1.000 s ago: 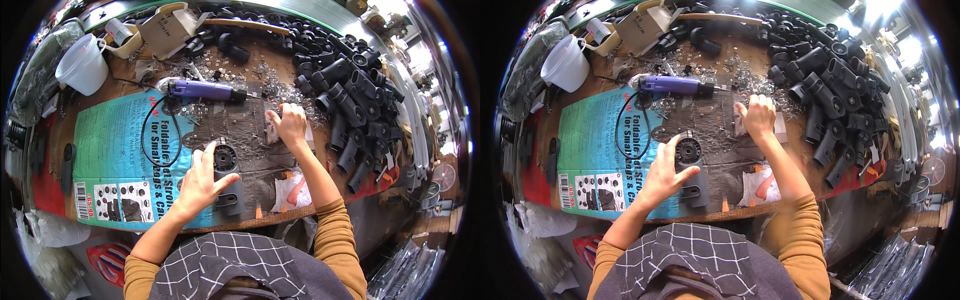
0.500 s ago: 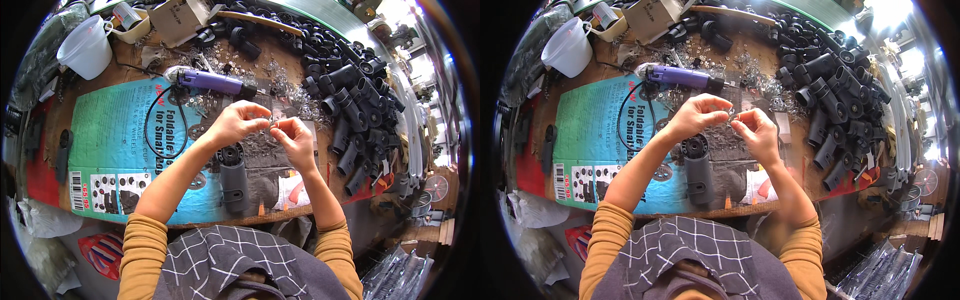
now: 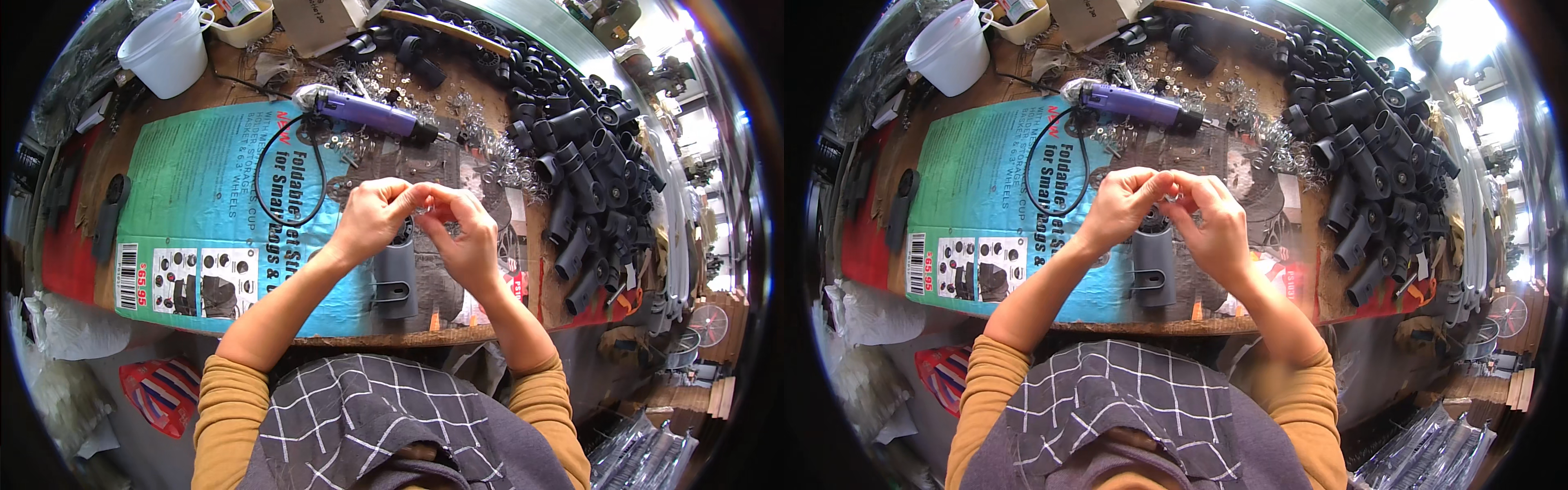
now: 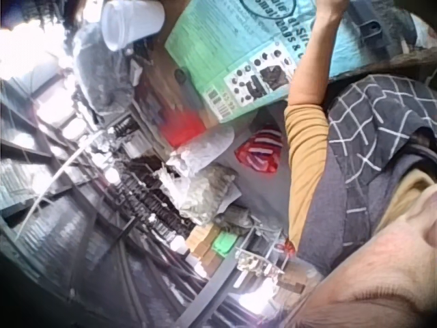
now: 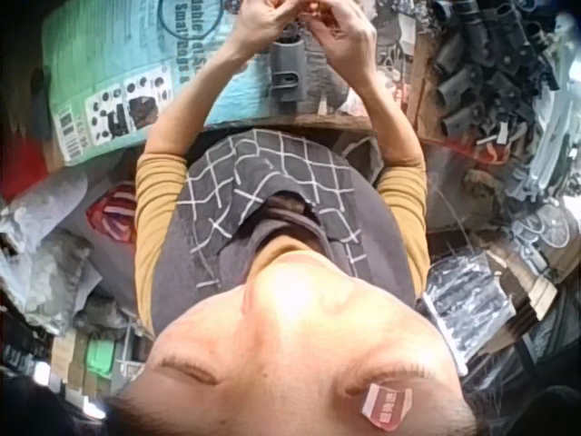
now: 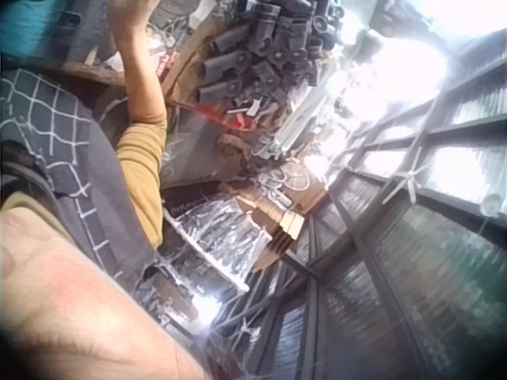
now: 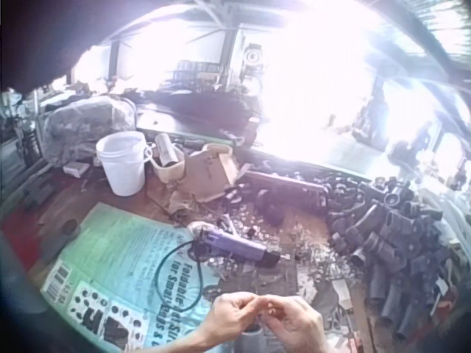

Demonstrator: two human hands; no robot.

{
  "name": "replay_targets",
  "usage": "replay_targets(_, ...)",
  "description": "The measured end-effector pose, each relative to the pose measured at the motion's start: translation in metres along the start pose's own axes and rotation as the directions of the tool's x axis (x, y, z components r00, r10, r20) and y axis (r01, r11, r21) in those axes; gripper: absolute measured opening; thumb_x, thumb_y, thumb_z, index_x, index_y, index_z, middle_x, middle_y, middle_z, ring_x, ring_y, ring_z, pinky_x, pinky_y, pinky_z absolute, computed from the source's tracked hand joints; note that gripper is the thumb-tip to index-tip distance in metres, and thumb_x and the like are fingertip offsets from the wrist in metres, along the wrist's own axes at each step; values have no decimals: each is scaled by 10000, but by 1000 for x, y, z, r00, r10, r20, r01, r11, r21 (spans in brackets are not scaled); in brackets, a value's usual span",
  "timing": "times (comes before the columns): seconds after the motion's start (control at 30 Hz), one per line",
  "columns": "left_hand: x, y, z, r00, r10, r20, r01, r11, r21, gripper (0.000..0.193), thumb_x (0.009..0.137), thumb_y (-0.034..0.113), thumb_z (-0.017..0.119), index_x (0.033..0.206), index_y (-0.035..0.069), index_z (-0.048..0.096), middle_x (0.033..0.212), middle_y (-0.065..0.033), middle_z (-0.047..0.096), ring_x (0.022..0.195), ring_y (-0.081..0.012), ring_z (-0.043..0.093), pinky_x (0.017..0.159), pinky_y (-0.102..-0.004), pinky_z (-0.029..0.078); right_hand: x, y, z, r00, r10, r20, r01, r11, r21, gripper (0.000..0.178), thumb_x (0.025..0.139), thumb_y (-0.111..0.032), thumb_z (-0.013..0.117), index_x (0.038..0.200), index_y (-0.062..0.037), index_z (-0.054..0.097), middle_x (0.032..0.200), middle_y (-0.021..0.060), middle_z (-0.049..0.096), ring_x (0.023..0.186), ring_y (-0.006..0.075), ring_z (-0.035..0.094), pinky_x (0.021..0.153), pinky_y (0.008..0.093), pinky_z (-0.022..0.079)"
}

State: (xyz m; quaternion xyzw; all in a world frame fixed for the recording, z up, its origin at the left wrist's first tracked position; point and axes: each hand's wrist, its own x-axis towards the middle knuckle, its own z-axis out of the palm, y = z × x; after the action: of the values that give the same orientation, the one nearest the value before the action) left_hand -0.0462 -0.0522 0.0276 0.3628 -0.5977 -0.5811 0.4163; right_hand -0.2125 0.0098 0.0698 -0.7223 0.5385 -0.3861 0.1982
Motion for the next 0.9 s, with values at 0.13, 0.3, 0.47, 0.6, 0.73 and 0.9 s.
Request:
replay_targets(0.13, -30, -1, -7, 999, 39, -35, -23, 925, 378, 695, 824, 532, 697, 1201, -40, 581, 974, -152, 598, 928, -236, 578, 844, -362, 475, 1, -8, 3, 993, 112, -41, -114, 992, -59, 263, 815, -70, 704, 1070, -42, 648, 909, 106, 626, 731, 223, 644, 713, 345, 512)
replay_targets(0.3, -49, -13, -11, 997, -71, 29, 30, 708, 705, 973, 660, 533, 802, 1363, -38, 444, 1265, -207, 486, 1184, -374, 435, 1033, -449, 381, 3, 3, 20, 980, -15, 196, 52, 982, -183, 253, 802, -43, 707, 1051, -59, 666, 917, 95, 620, 758, 242, 640, 680, 333, 527)
replay_targets(0.47, -44, -24, -13, 998, -37, 43, -5, 705, 709, 925, 651, 512, 806, 1339, -16, 484, 1254, -195, 497, 1155, -371, 444, 1016, -449, 389, 4, 10, 32, 973, -81, 215, 122, 975, -184, 253, 791, -51, 703, 1041, -62, 665, 918, 111, 618, 797, 303, 631, 719, 367, 517)
replay_targets(0.6, -42, -24, -17, 998, 13, 53, -46, 722, 691, 851, 644, 480, 819, 1307, 34, 527, 1194, -167, 516, 1131, -352, 445, 1010, -450, 382, 8, 8, 32, 951, 27, 308, 28, 985, -172, 274, 801, -62, 672, 1071, -71, 632, 920, 128, 608, 864, 335, 609, 756, 417, 507)
replay_targets(0.73, -38, -17, -23, 993, 20, 113, -93, 725, 683, 862, 631, 477, 821, 1298, 21, 521, 1200, -161, 517, 1131, -347, 450, 997, -448, 399, 16, -5, 22, 935, 44, 351, 19, 985, -173, 417, 786, -138, 722, 1175, -57, 596, 983, 147, 620, 914, 329, 607, 811, 407, 502)
replay_targets(0.9, -37, -7, -31, 982, -62, 177, -76, 731, 678, 861, 645, 507, 813, 1279, 7, 513, 1201, -162, 509, 1155, -345, 438, 1017, -449, 378, 82, 26, 3, 989, 149, 20, -147, 987, -69, 292, 776, -252, 787, 917, -34, 654, 763, 57, 627, 679, 170, 605, 652, 316, 500)
